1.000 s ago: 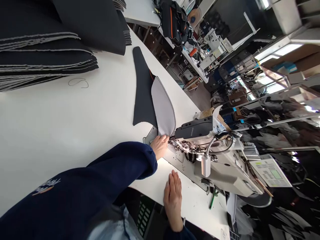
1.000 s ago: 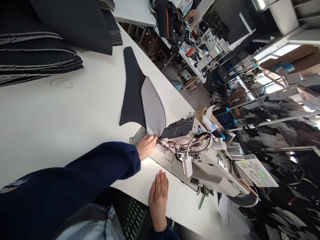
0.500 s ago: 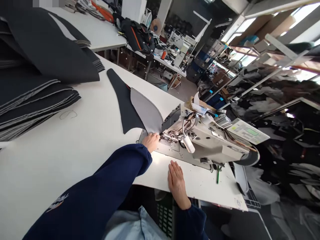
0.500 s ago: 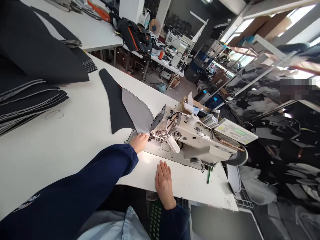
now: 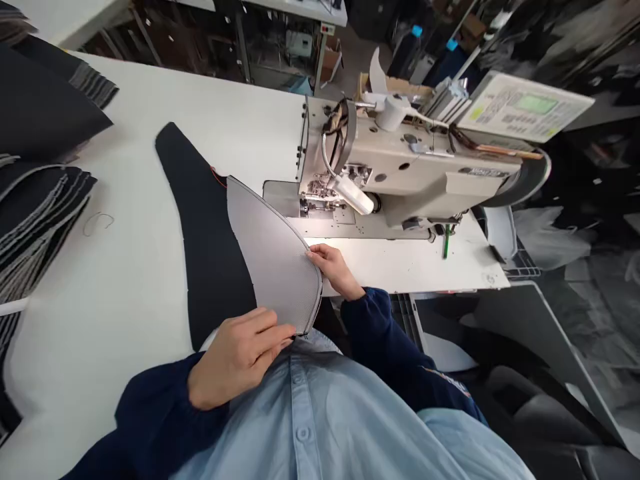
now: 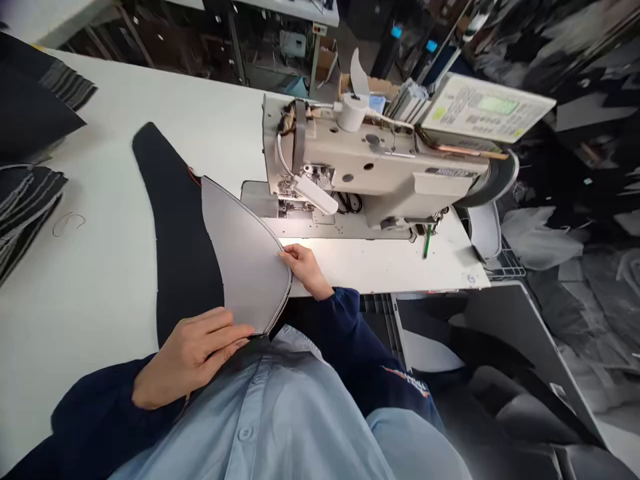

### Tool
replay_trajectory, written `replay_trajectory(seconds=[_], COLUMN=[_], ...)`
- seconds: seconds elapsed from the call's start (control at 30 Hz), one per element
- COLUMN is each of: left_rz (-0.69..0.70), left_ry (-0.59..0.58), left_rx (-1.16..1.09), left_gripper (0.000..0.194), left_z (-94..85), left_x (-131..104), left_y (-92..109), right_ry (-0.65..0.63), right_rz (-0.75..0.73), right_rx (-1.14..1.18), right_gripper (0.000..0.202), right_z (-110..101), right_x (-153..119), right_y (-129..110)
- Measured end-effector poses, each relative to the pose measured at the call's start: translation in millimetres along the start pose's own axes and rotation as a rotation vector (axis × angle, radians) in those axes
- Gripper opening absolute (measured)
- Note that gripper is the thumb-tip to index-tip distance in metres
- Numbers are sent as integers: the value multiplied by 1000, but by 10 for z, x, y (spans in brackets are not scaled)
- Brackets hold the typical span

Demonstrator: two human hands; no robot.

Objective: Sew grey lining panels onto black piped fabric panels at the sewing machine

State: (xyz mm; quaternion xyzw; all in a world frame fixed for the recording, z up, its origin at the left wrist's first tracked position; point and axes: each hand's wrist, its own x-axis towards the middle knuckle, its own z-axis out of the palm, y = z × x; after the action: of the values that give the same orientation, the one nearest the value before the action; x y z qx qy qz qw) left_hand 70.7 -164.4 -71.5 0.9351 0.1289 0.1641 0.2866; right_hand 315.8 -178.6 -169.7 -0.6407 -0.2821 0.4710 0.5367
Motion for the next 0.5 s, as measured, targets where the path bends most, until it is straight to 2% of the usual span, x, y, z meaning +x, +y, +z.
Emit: replay_trajectory(seconds=[0.1,0.17,0.27,0.33,0.37,0.43,0.47,0.5], left_rz=[7,-5,-13,-34,-50,-60,-37,-6], left_ry=[-19,-73,-224,-336,-378,-432,-459,-491], left_rx=[-66,-115,-235,-304,-317,-330,-349,-372], left_gripper=[23,25,30,32,31,29,28,28], left_z=[-3,11,86,186,250,400,482,563], left_x=[-48,-38,-21,-35,-45,-34,-5,36], left_y=[76,93,131,160,156,91,40,-9], right_ry=[-97,-109,1,77,29,-144,-208,-290], right_rz=[29,3,-109,-223,-288,-302,-304,-367], right_rx=[39,-8,-169,-310,-412,-566,-590,-584], right_gripper=[30,27,23,24,22,22,21,21], right_z=[-14,-11,90,250,344,482,498,472], right_x=[-36,-51,-125,-231,-268,-259,-229,-211], right_y=[22,29,3,-33,-54,-107,-144,-190])
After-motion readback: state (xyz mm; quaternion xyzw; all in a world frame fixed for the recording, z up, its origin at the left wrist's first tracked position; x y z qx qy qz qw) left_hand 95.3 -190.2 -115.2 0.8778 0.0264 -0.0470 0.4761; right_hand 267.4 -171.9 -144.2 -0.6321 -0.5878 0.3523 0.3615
